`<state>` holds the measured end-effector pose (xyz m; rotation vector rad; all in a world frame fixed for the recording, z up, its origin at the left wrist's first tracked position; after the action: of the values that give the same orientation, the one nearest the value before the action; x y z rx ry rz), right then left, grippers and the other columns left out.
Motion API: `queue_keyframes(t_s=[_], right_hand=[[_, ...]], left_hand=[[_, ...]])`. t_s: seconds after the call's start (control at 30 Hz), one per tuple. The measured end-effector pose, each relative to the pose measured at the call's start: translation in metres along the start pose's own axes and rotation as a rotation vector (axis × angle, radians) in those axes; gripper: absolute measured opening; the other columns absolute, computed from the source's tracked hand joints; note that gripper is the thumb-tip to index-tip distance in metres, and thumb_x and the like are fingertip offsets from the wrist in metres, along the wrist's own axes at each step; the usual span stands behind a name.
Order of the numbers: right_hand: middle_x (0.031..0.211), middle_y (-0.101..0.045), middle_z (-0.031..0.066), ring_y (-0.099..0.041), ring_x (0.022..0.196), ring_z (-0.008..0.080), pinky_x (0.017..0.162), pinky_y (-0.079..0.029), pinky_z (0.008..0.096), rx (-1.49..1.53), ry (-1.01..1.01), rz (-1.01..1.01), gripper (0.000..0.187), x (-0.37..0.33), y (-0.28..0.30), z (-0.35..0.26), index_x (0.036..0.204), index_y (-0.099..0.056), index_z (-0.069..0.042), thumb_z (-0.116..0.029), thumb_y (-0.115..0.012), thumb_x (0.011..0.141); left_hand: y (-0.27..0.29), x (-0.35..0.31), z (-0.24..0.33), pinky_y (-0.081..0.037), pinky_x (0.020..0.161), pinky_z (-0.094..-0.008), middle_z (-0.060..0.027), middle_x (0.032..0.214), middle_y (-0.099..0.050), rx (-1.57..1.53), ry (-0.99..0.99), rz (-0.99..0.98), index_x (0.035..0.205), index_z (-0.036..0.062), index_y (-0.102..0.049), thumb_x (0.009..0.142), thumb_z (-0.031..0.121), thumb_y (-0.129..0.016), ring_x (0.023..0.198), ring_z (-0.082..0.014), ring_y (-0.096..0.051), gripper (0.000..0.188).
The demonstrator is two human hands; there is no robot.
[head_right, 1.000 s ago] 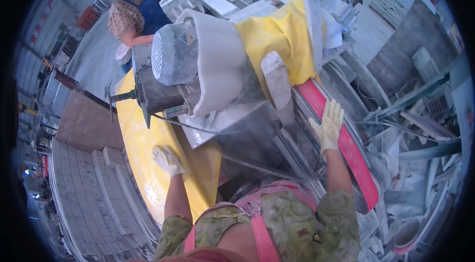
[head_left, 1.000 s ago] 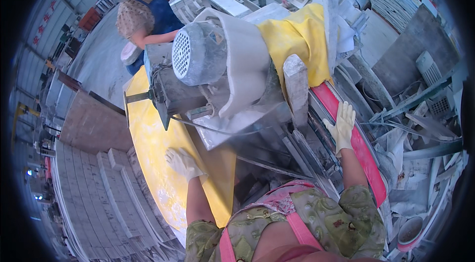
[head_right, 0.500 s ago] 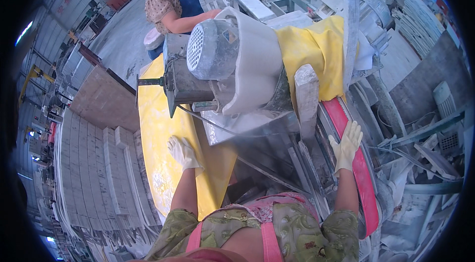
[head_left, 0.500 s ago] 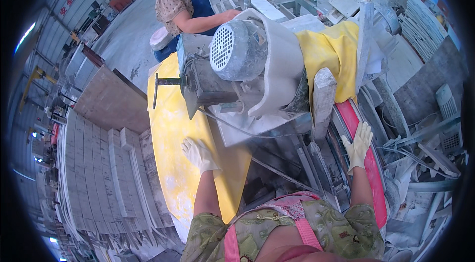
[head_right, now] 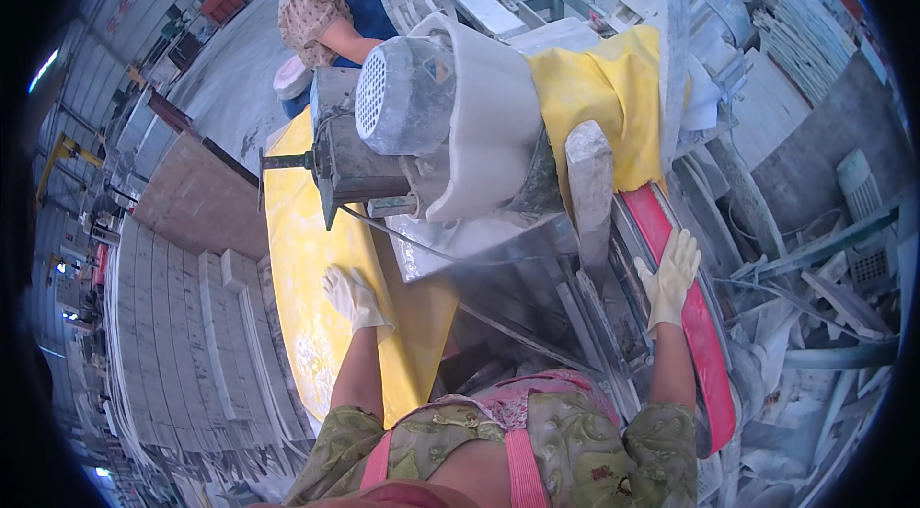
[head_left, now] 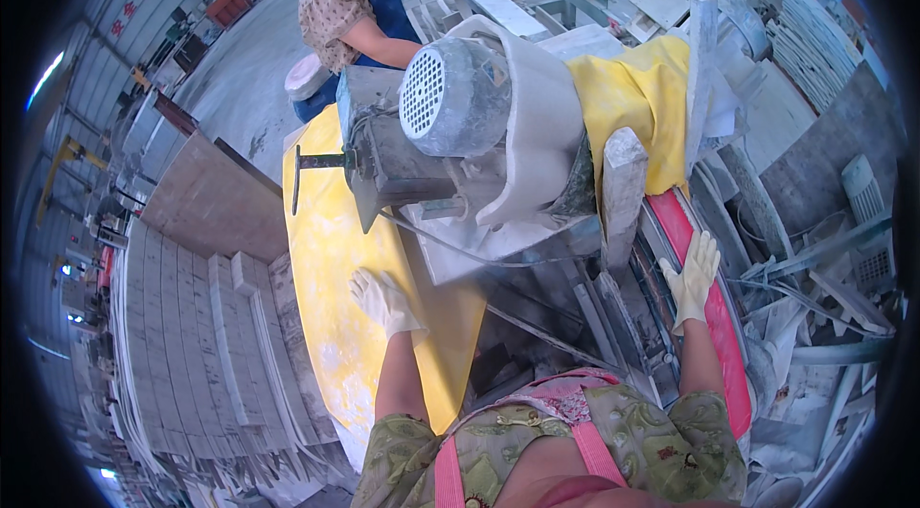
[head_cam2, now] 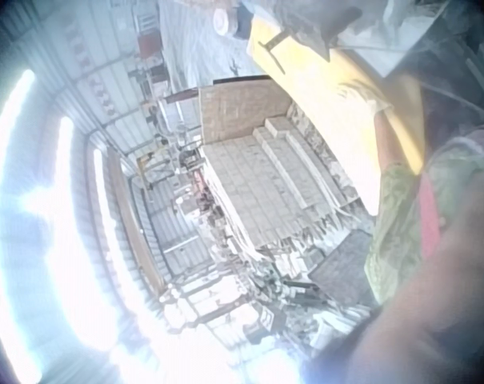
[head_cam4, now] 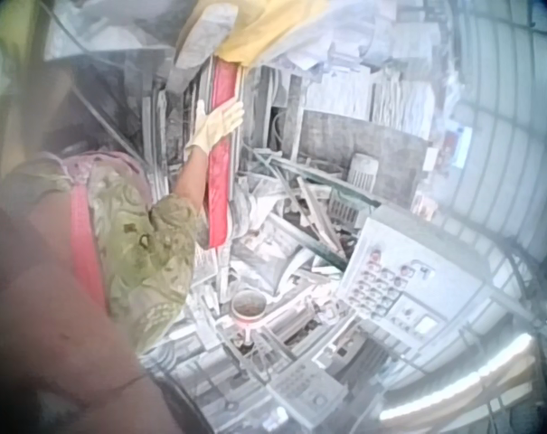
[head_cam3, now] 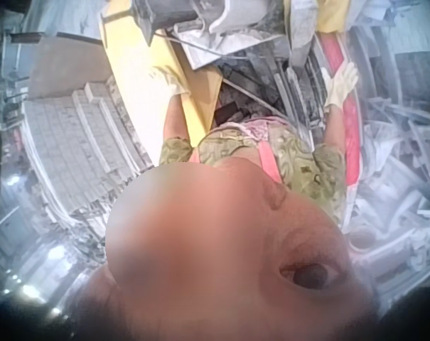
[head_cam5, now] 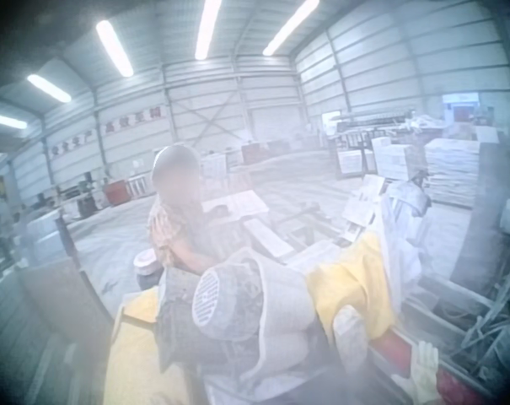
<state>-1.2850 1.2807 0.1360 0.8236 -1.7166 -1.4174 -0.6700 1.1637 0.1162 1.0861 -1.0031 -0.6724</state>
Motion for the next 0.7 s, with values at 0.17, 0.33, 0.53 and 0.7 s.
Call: queue_keyframes(t_s=[0.17,0.33,0.53,0.7], right_hand=[[0.162,-0.03,0.0242,-0.026,0.151,0.0404,0.126,-0.017,0.0498,0.001,-0.001,0.007,0.104,-0.0003,0.0,-0.0002,0.157,-0.027,0.0,-0.043,-0.081,0.079],[0.162,-0.03,0.0237,-0.026,0.151,0.0402,0.126,-0.017,0.0496,-0.003,-0.005,-0.001,0.105,0.0,0.001,-0.0007,0.158,-0.027,0.0,-0.043,-0.081,0.079],[0.162,-0.031,0.0236,-0.026,0.151,0.0404,0.126,-0.017,0.0497,-0.005,-0.003,0.003,0.106,0.0003,0.0011,-0.0009,0.157,-0.027,0.0,-0.044,-0.081,0.078],[0.161,-0.031,0.0239,-0.026,0.15,0.0414,0.126,-0.017,0.0499,-0.011,-0.007,-0.01,0.105,0.0011,0.0005,-0.0002,0.157,-0.027,0.0,-0.044,-0.081,0.078]], left_hand=[[-0.0042,0.0001,-0.0022,-0.024,0.122,-0.0499,-0.0302,0.148,-0.048,0.01,-0.008,0.015,0.142,-0.0122,-0.046,0.103,0.031,-0.046,0.141,-0.0449,-0.041,0.059],[-0.0031,-0.0002,-0.0021,-0.024,0.122,-0.0498,-0.03,0.147,-0.049,0.007,-0.007,0.024,0.142,-0.0123,-0.046,0.103,0.031,-0.046,0.141,-0.0448,-0.041,0.058],[0.0015,-0.0002,0.0007,-0.026,0.121,-0.0492,-0.0288,0.146,-0.05,0.022,-0.006,0.031,0.141,-0.0119,-0.048,0.102,0.031,-0.047,0.14,-0.0443,-0.042,0.057],[0.0055,-0.0009,0.0031,-0.026,0.121,-0.0489,-0.028,0.146,-0.051,0.02,-0.001,0.015,0.14,-0.0117,-0.048,0.102,0.031,-0.047,0.14,-0.044,-0.043,0.057]])
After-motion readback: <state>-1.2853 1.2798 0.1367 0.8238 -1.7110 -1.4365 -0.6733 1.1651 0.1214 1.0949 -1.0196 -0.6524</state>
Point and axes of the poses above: each hand's wrist, its own x-axis towards the middle knuckle, its own y-axis out of the back of the hand, z = x × y, the point moved 5 cm from there along x, towards the middle knuckle
